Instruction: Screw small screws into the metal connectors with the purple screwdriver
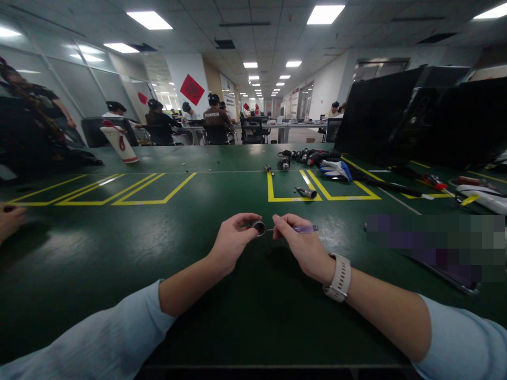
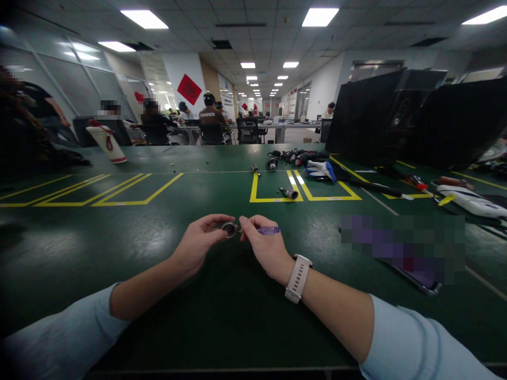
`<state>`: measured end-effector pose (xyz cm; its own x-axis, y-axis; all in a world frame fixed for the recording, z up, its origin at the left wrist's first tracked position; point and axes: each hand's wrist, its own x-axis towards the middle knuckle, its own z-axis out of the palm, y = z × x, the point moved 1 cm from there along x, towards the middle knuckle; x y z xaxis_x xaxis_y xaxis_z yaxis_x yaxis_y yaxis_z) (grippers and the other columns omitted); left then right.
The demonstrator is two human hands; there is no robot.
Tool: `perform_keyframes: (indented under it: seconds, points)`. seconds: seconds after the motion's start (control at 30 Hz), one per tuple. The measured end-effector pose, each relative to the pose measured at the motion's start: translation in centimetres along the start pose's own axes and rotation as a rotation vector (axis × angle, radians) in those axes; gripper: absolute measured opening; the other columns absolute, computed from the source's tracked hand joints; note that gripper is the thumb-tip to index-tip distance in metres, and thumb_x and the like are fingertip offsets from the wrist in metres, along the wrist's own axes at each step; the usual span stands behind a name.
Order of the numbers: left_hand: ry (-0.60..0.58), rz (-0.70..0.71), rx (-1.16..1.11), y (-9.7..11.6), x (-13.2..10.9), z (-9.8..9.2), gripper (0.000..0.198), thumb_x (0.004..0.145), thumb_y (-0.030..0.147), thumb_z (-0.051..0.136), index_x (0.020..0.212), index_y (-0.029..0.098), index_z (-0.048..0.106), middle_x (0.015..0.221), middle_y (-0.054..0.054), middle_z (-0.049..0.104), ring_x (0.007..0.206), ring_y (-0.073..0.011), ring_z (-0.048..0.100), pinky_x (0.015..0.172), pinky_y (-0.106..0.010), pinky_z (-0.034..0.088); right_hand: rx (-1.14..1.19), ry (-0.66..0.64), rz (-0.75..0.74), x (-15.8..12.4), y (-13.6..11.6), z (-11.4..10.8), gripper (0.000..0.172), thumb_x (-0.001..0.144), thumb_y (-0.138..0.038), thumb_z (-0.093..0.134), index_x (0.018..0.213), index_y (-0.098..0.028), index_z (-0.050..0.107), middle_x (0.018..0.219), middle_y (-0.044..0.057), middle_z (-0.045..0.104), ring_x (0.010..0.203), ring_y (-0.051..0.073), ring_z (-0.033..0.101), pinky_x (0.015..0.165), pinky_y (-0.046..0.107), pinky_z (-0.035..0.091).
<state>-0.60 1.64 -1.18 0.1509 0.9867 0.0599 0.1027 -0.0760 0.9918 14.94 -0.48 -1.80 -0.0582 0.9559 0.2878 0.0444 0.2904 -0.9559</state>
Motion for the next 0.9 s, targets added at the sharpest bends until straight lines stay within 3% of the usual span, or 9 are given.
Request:
perform_keyframes:
  seconds: [0.27, 0.4, 0.67, 0.9]
  points:
    - [0.026, 0.02, 0.007, -0.5, 0.2, 0.0, 0.025, 0.065, 0.011, 0.062, 0.089, 0.014, 0.063, 0.092, -0.006, 0.066, 0.085, -0.0173, 0.062, 0.078, -0.032, 0.049, -0.164, -0.057, -0.05, -0.6, -1.5, 0.2, 0.028, 0.083, -0.037, 0.049, 0.065, -0.018, 0.058, 0.06, -0.002, 0.054, 0.055, 0.01, 0.048, 0.052, 0.023, 0.037]
    - [0.025, 0.003, -0.019, -0.8, 0.3, -0.1, 0.024, 0.065, 0.014, 0.063, 0.089, 0.015, 0.064, 0.094, -0.007, 0.066, 0.09, -0.0197, 0.062, 0.08, -0.034, 0.05, -0.083, 0.056, -0.085, -0.4, -1.0, -0.3, 0.035, 0.084, -0.039, 0.047, 0.057, -0.018, 0.053, 0.053, -0.003, 0.05, 0.053, 0.011, 0.048, 0.054, 0.024, 0.037]
    - [0.016, -0.036, -0.068, -0.6, 0.3, -0.1, 0.023, 0.066, 0.015, 0.065, 0.088, 0.014, 0.063, 0.095, -0.008, 0.065, 0.09, -0.0201, 0.062, 0.08, -0.034, 0.052, 0.123, 0.052, 0.23, 0.5, 0.2, -0.4, 0.034, 0.077, -0.039, 0.053, 0.051, -0.018, 0.049, 0.046, -0.005, 0.043, 0.043, 0.009, 0.043, 0.046, 0.023, 0.033]
    - [-0.001, -0.115, -0.109, -0.4, 0.3, 0.0, 0.023, 0.066, 0.012, 0.065, 0.088, 0.012, 0.062, 0.097, -0.009, 0.064, 0.089, -0.0189, 0.062, 0.08, -0.032, 0.053, 0.033, 0.051, 0.244, 0.6, 0.3, -0.2, 0.033, 0.077, -0.037, 0.05, 0.05, -0.019, 0.047, 0.042, -0.005, 0.041, 0.04, 0.009, 0.04, 0.042, 0.023, 0.029]
